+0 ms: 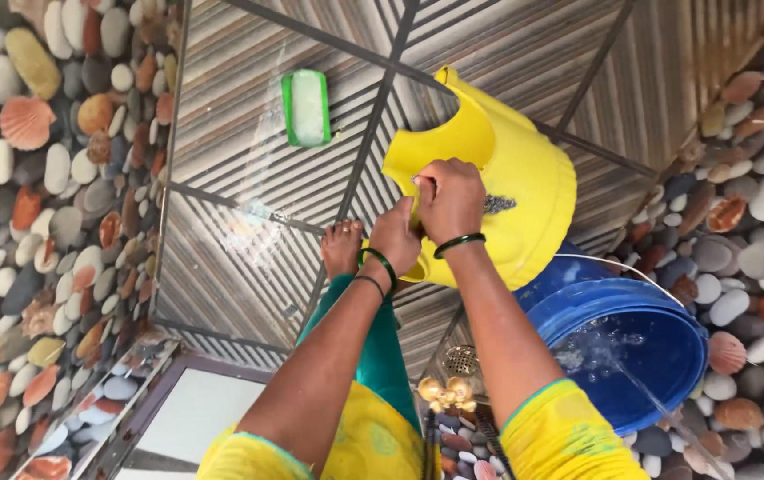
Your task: Cleaning a yellow plastic stool with a scrub and water in a bathroom.
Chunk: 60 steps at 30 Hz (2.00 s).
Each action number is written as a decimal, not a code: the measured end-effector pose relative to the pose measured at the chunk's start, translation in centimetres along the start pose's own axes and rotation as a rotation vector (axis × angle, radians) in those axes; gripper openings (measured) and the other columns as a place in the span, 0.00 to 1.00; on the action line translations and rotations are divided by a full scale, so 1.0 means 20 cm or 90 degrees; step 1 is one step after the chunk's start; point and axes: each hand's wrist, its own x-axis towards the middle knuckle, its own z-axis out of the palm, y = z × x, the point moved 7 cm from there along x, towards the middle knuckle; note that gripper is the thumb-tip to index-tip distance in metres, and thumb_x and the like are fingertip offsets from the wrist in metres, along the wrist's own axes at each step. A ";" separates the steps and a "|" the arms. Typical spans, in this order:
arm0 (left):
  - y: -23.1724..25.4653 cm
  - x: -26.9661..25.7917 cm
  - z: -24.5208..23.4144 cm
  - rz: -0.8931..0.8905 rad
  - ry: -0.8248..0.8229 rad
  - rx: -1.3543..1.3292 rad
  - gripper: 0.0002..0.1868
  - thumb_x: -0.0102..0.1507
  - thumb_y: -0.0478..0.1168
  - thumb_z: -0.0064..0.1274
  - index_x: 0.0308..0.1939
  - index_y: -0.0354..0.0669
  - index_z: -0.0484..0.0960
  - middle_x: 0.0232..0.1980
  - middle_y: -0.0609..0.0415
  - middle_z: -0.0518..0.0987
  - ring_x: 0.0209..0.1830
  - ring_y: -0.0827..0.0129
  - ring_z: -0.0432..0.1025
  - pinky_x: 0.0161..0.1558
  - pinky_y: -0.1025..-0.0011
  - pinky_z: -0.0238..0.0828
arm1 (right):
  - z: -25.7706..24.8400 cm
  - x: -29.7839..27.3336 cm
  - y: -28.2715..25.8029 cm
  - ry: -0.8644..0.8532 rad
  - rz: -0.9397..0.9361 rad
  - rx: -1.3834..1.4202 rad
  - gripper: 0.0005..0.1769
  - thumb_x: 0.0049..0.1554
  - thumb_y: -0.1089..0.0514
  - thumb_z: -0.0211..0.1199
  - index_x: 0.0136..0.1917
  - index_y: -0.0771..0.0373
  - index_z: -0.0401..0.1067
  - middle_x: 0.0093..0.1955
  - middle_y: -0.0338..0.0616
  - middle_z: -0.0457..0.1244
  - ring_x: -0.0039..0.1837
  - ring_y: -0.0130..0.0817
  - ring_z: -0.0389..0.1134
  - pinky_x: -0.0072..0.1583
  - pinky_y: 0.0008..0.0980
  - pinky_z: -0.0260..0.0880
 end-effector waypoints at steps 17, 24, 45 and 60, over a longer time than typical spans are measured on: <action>0.01 -0.08 -0.04 -0.019 -0.045 -0.079 0.19 0.60 0.35 0.58 0.54 0.42 0.74 0.44 0.40 0.83 0.48 0.44 0.80 0.45 0.54 0.76 | -0.09 -0.09 0.06 0.090 0.090 -0.017 0.05 0.51 0.66 0.67 0.37 0.61 0.72 0.39 0.50 0.65 0.47 0.55 0.66 0.51 0.48 0.65; 0.26 -0.07 -0.15 0.084 -0.005 -0.136 0.38 0.57 0.27 0.55 0.71 0.46 0.63 0.62 0.38 0.76 0.60 0.42 0.71 0.54 0.57 0.71 | -0.21 -0.25 0.06 0.131 0.043 -0.035 0.05 0.48 0.67 0.66 0.39 0.61 0.73 0.41 0.50 0.66 0.47 0.54 0.66 0.51 0.48 0.65; -0.22 -0.09 0.20 -0.055 -0.187 -0.058 0.27 0.57 0.31 0.51 0.58 0.36 0.57 0.33 0.42 0.80 0.32 0.47 0.78 0.34 0.57 0.73 | -0.01 -0.35 0.13 0.014 0.122 0.058 0.04 0.46 0.66 0.68 0.37 0.61 0.75 0.39 0.48 0.66 0.45 0.52 0.66 0.49 0.46 0.66; -0.12 0.23 -0.16 -0.390 -0.067 -0.839 0.32 0.65 0.65 0.34 0.55 0.45 0.77 0.49 0.50 0.83 0.44 0.60 0.79 0.44 0.57 0.78 | 0.11 -0.10 0.04 -0.104 0.011 0.041 0.05 0.46 0.65 0.69 0.35 0.58 0.75 0.38 0.44 0.66 0.45 0.50 0.65 0.49 0.46 0.64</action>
